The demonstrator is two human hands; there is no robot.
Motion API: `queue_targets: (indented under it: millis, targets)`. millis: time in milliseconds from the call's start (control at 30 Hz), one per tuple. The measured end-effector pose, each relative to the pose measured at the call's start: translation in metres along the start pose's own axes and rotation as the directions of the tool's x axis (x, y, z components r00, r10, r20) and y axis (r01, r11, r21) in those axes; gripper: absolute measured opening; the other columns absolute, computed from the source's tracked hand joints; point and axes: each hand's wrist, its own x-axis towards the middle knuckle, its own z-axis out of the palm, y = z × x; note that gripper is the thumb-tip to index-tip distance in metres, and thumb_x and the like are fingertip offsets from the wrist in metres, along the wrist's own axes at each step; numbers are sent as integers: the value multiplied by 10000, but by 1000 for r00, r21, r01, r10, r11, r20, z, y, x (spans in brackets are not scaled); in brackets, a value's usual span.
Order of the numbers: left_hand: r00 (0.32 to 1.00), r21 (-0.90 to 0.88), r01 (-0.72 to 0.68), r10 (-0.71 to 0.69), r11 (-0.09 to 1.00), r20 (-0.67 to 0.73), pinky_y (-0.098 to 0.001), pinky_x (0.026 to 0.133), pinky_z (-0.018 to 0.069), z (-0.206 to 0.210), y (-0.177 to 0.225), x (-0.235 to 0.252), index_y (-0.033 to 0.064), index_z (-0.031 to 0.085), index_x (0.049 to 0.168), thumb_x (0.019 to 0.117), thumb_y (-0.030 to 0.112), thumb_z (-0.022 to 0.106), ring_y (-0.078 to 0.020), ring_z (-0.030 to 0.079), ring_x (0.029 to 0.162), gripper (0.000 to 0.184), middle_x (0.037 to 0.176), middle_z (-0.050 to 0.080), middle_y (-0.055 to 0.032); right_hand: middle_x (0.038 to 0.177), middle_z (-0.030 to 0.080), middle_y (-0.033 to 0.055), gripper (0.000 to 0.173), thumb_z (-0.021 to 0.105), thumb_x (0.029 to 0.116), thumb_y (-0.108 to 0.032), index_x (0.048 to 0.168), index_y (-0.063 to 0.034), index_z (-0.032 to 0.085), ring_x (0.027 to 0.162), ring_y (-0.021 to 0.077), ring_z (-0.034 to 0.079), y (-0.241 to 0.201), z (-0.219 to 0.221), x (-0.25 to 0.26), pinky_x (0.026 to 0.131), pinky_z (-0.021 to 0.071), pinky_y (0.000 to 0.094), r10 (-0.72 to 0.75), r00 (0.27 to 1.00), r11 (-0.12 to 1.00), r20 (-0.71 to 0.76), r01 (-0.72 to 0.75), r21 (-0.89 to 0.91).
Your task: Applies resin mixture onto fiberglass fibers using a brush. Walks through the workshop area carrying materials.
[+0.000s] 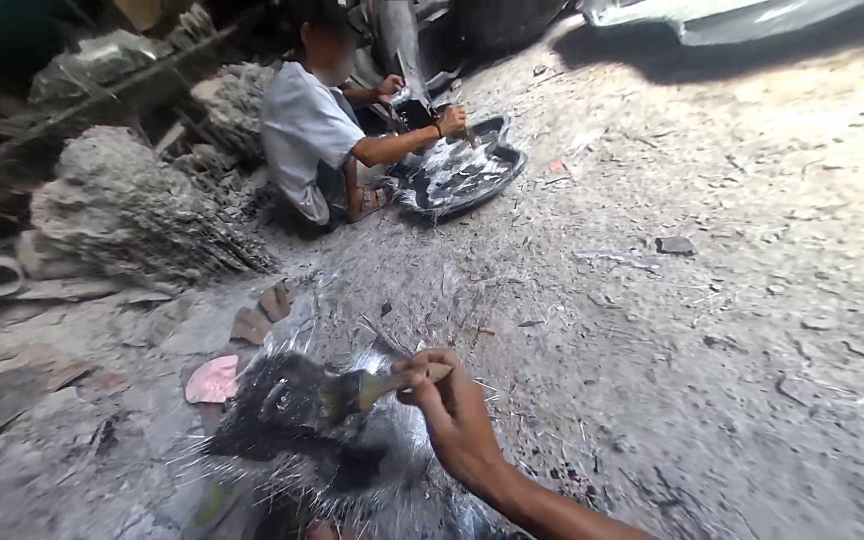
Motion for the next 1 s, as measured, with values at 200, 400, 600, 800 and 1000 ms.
queue_targets:
  millis: [200, 400, 600, 800, 1000]
  targets:
    - [999, -37, -48, 49, 998, 13, -542, 1108, 424, -3, 13, -7, -218, 556, 1266, 929, 173, 692, -480, 585, 1235, 533, 1245, 610, -391, 1145, 728, 52, 236, 517, 1036, -174, 1203, -57, 635, 909, 141, 742, -10, -13, -7, 783, 659, 358, -142, 973, 979, 181, 166, -123]
    - [995, -79, -93, 92, 992, -24, -552, 1057, 466, -2, 10, -8, -214, 596, 1204, 883, 100, 682, -465, 626, 1168, 457, 1185, 642, -374, 1252, 682, 126, 128, 533, 1054, -132, 1127, -102, 634, 1202, 295, 647, -32, -35, -23, 943, 574, 389, -571, 323, 503, 754, 864, 11]
    - [996, -53, -87, 86, 995, -15, -542, 1100, 434, -5, 10, -5, -185, 611, 1225, 887, 140, 695, -454, 603, 1222, 477, 1230, 636, -356, 1256, 686, 127, 140, 516, 1058, -84, 1161, -84, 611, 1171, 299, 668, -40, -9, 0, 874, 601, 387, -502, 239, 444, 831, 896, 11]
    - [998, -143, -62, 57, 988, -39, -486, 1110, 446, -6, 15, -11, -165, 589, 1274, 925, 192, 683, -383, 616, 1234, 507, 1254, 644, -316, 1223, 693, 129, 170, 516, 1057, -106, 1177, -129, 634, 1122, 296, 679, -39, 0, -23, 827, 602, 370, -518, 255, 437, 816, 900, -5]
    - [980, -159, -155, 132, 975, -149, -459, 960, 534, -10, 19, -16, -156, 647, 1152, 837, 105, 696, -312, 696, 1016, 412, 1064, 705, -266, 1130, 680, 138, 173, 542, 1040, -116, 1163, -152, 658, 846, 272, 683, -33, 28, -34, 553, 550, 340, -467, 310, 422, 828, 901, -99]
